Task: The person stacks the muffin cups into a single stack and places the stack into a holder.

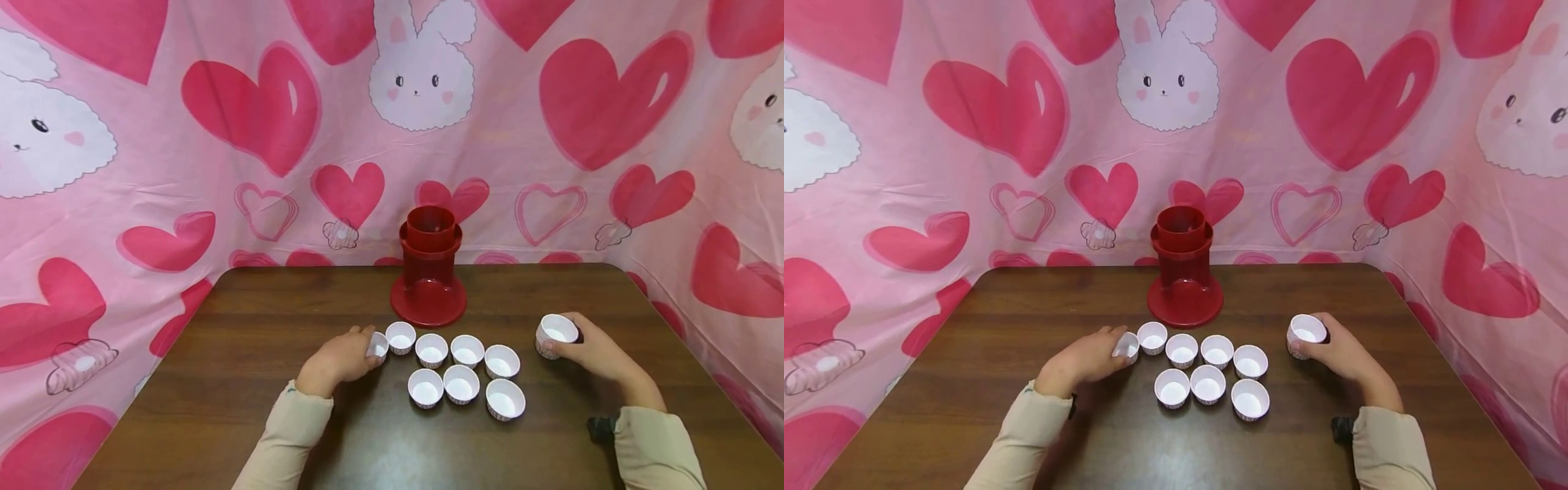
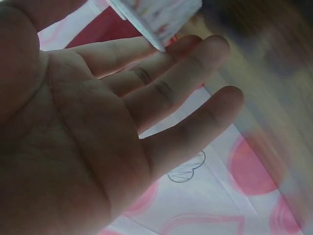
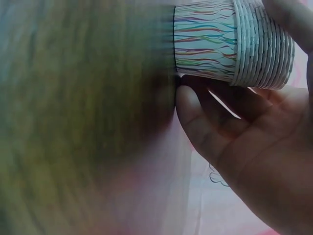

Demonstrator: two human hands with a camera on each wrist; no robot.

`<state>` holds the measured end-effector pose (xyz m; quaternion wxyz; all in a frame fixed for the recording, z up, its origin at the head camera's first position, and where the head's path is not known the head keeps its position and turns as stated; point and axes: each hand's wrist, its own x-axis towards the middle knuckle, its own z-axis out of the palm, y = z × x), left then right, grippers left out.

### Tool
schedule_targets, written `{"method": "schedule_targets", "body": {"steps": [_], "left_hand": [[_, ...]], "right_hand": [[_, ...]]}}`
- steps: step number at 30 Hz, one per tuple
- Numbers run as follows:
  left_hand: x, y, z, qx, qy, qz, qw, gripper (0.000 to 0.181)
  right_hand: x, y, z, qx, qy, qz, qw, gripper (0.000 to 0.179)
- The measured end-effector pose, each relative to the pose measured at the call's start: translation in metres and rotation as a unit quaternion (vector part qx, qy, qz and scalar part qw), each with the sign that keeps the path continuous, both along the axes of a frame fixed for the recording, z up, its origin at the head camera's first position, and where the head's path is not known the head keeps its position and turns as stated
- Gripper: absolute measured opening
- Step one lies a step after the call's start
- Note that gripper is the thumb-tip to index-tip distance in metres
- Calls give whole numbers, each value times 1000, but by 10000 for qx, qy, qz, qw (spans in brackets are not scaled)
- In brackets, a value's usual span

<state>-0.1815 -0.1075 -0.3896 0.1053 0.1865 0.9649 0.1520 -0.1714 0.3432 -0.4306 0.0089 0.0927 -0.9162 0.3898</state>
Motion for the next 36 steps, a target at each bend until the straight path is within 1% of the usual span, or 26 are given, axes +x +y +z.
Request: {"method": "schedule_targets", "body": {"steps": [3,7,9,12,15,19,22,25,28,31,34,36], "left_hand": [[-3,-2,-2,105,-57,51,9999,60],[-6,-4,-4,230,4,-83,9997,49],[-7,-6,-3,290,40,-93,9995,44],[-8,-10,0,400,38,22,9992,44],[-10,-13,4,473,50,183,9987,47],[-12,-18,6,526,183,266,9981,49],[-14,-21,8,746,414,223,9961,48],[-16,-20,13,1245,709,89,9896,46],[-17,-15,16,1755,957,-105,9798,49],[-18,-8,17,2113,1103,-285,9708,55],[-17,-1,15,2542,1255,-521,9576,57],[-16,4,13,2843,1325,-620,9475,57]], "right_hand": [[0,1,-1,-22,-31,-38,10000,53],[-1,0,-1,7,-93,-63,9999,55],[-1,-1,-1,15,-111,-80,9999,55],[-2,-2,-2,62,-120,-105,9999,54],[-2,-2,-4,29,-148,-120,9998,54],[-1,-1,-6,-83,-223,-128,9996,57],[-1,-1,-6,-129,-262,-137,9995,60],[-2,-3,-4,-219,-195,-120,9995,61],[-3,-4,-4,-329,-135,-98,9993,60],[-3,-3,-6,-449,-197,-124,9987,61],[-3,-1,-10,-593,-275,-116,9978,62],[-2,0,-13,-727,-298,-79,9969,64]]}}
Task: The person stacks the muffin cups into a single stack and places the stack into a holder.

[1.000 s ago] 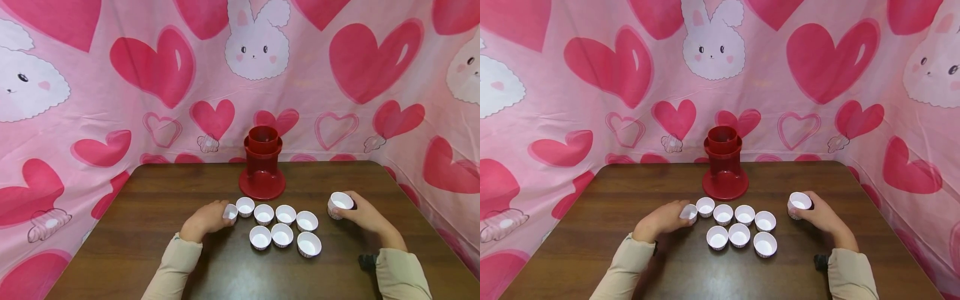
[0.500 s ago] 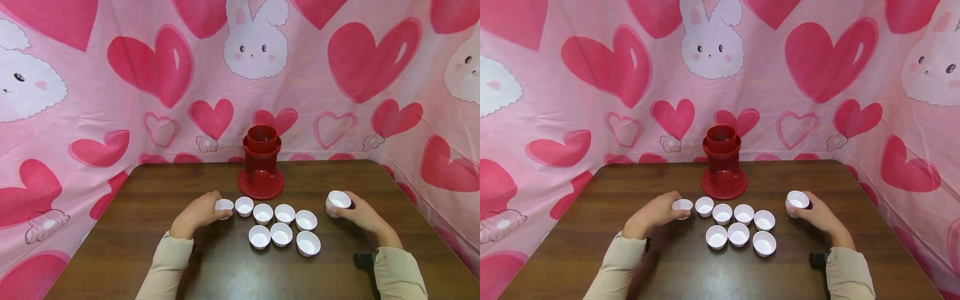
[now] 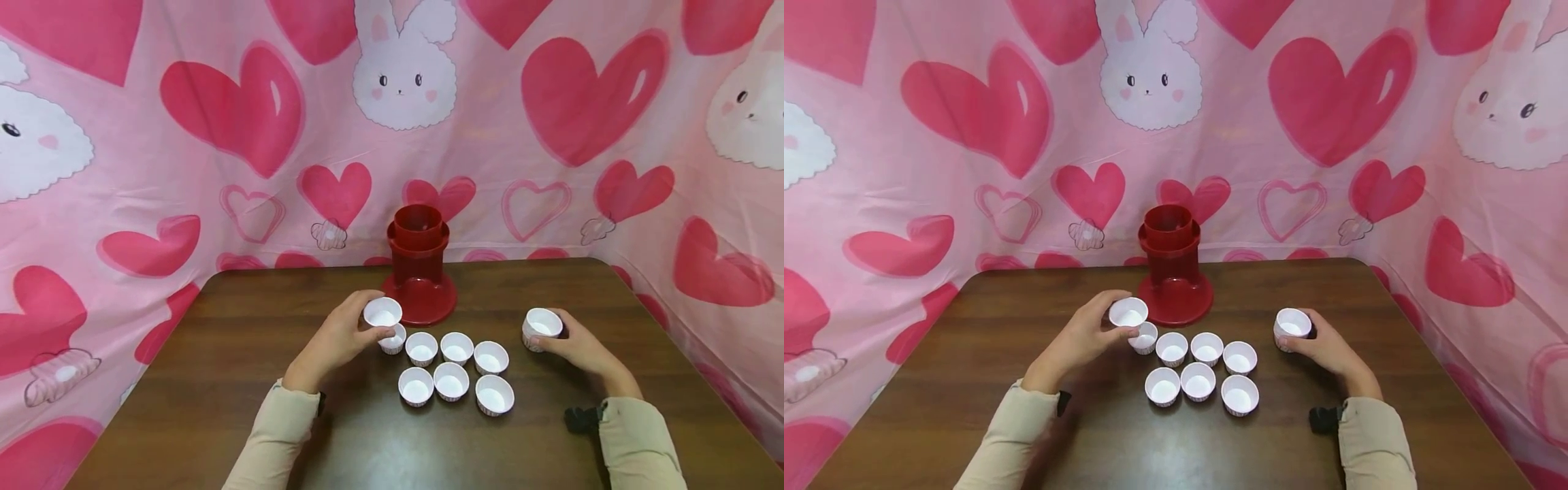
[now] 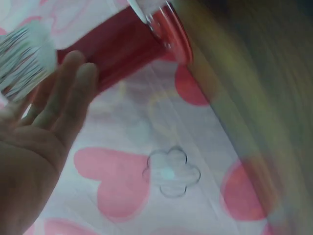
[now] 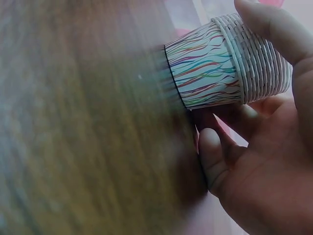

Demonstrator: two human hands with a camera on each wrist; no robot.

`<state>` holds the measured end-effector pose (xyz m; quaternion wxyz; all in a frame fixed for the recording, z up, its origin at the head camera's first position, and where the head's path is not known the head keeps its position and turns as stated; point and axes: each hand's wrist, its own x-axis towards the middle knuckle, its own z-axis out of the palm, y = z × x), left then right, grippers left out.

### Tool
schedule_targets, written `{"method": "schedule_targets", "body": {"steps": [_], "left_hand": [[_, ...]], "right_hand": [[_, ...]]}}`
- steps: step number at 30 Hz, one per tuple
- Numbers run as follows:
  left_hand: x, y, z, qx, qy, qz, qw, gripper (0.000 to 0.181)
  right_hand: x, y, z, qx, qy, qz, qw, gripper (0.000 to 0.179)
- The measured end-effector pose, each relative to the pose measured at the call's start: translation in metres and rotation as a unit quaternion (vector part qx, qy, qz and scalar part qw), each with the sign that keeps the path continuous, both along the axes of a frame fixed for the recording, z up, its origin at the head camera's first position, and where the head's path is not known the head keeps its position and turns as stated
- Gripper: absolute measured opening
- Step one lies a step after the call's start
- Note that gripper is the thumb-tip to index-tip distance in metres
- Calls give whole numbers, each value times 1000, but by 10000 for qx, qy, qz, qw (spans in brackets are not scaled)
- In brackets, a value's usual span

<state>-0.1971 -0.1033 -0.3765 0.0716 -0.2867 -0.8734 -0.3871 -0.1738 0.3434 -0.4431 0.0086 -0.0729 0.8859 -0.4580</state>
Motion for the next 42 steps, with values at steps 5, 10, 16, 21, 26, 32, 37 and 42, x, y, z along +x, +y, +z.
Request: {"method": "schedule_targets", "body": {"steps": [5,10,16,21,26,32,37,42], "left_hand": [[2,11,-2,551,1,0,9985,56],[0,24,-1,758,-603,138,9952,56],[-5,48,4,701,-915,37,9933,55],[-11,74,12,310,-824,-260,9958,57],[-17,96,18,-67,-857,-418,9954,63],[-24,118,26,-394,-933,-529,9934,69],[-30,139,27,-387,-927,-688,9926,64],[-36,163,23,-280,-934,-901,9912,55]], "right_hand": [[0,1,-5,-354,91,128,9992,63],[0,1,-5,-430,126,127,9989,59],[-1,0,-3,-479,27,113,9988,56],[-1,0,-2,-470,-21,77,9989,57],[-1,1,-3,-415,3,64,9991,56],[0,2,-4,-454,-63,54,9989,58],[-1,2,-4,-366,-24,42,9993,58],[-1,0,-2,-368,-3,32,9993,58]]}}
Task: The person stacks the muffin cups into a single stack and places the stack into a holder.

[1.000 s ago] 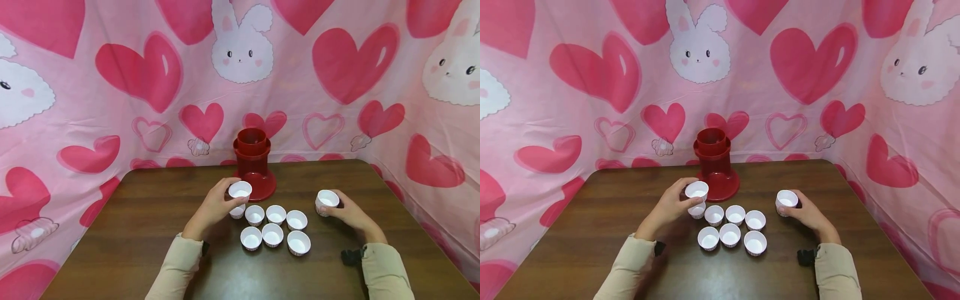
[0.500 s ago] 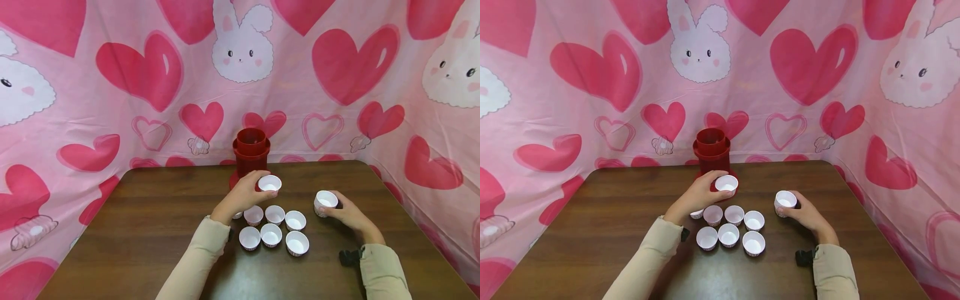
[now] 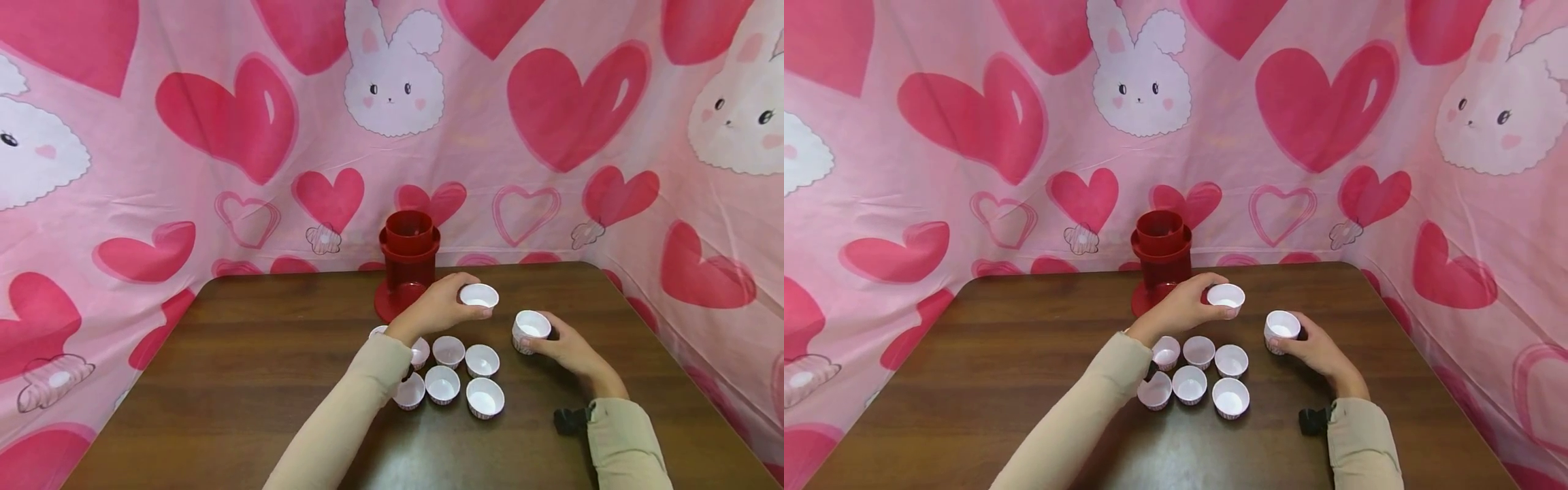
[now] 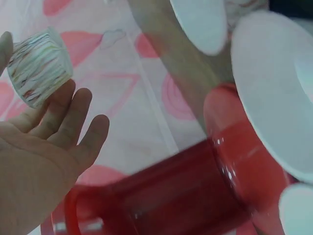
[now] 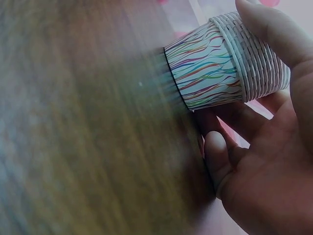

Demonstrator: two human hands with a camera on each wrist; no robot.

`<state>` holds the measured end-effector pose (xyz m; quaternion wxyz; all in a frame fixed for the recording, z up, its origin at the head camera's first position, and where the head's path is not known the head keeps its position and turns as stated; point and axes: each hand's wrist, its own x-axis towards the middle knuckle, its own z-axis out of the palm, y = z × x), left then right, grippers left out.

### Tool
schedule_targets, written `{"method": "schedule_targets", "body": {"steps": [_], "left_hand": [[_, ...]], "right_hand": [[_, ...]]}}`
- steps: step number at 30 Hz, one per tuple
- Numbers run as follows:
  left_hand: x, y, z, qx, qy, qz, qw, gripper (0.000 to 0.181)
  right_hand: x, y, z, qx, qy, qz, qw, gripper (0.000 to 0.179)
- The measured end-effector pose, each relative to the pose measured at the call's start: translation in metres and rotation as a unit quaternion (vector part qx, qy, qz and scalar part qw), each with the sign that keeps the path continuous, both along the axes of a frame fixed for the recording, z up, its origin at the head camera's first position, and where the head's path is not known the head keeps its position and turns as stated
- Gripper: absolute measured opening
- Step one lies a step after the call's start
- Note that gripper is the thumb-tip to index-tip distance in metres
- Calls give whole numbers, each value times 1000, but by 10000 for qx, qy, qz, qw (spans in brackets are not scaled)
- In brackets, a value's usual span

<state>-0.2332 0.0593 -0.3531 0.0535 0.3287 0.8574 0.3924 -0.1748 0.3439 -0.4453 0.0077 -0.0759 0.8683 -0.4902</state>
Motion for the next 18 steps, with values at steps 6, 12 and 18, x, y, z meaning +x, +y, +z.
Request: {"method": "schedule_targets", "body": {"steps": [6,12,18], "left_hand": [[-9,30,-2,-33,201,-146,9997,55],[-12,49,-7,-11,-7,-276,9996,51],[-14,63,-16,-278,-90,-369,9989,52]], "right_hand": [[-2,1,5,-45,1,-40,10000,57],[-2,2,-1,-68,105,25,9999,54],[-2,2,-5,-183,105,9,9998,54]]}}
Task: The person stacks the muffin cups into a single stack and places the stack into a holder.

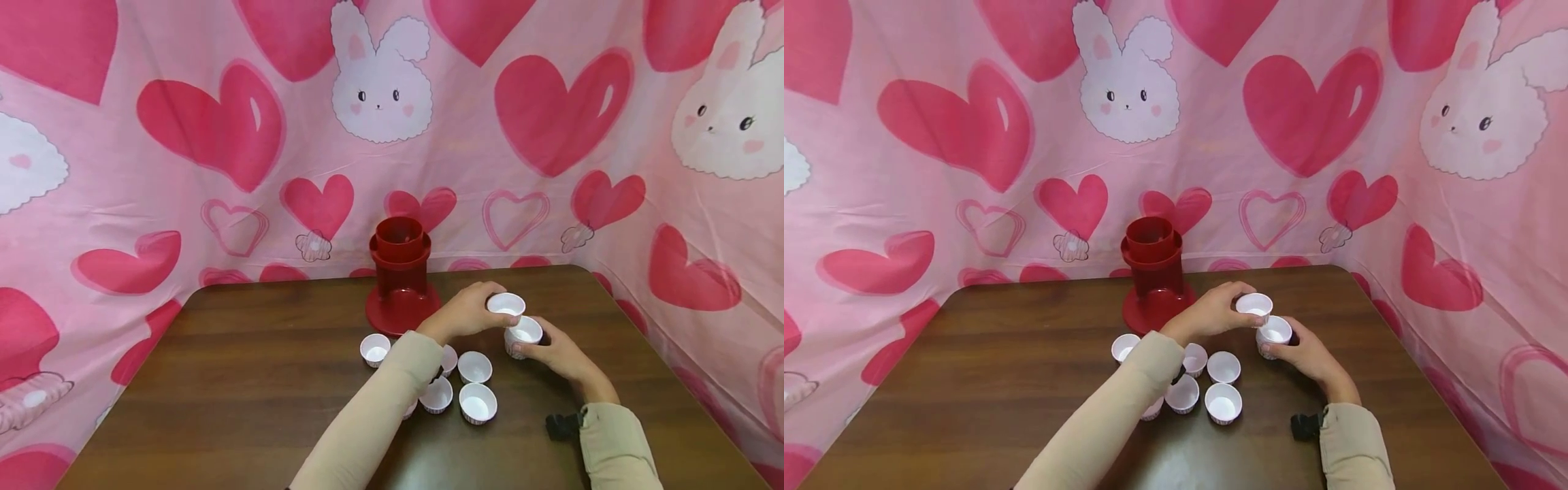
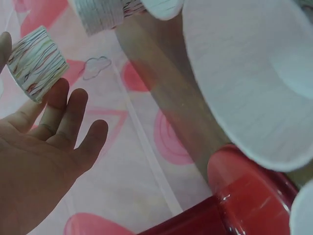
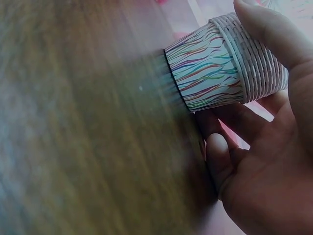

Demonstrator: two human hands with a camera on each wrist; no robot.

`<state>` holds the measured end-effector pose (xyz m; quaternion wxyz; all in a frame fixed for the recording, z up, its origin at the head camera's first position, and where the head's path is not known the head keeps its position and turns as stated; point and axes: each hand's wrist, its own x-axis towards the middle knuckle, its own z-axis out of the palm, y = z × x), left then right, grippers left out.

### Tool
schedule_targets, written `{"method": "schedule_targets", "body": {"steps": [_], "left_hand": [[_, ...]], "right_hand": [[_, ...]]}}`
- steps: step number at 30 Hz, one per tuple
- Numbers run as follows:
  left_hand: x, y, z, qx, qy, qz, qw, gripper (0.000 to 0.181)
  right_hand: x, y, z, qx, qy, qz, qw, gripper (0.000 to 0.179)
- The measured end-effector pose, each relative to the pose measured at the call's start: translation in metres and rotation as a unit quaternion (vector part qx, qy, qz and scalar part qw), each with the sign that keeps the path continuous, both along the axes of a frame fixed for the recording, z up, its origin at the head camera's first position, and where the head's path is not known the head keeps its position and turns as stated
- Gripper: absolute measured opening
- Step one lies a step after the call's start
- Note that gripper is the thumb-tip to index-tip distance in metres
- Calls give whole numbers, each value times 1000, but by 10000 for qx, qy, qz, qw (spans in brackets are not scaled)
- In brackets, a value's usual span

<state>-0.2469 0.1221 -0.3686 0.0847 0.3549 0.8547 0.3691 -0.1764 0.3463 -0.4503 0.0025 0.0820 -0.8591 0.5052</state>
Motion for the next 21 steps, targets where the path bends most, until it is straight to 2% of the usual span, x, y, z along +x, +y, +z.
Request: {"method": "schedule_targets", "body": {"steps": [10,17,21], "left_hand": [[1,10,-8,-478,156,-156,9986,47],[2,16,-10,-465,-96,-66,9988,43],[2,21,-10,-434,-132,-29,9990,40]], "right_hand": [[2,-2,1,-89,-85,-81,9999,52],[2,-2,2,-89,-124,-90,9998,55],[2,0,1,-109,-70,-51,9999,54]]}}
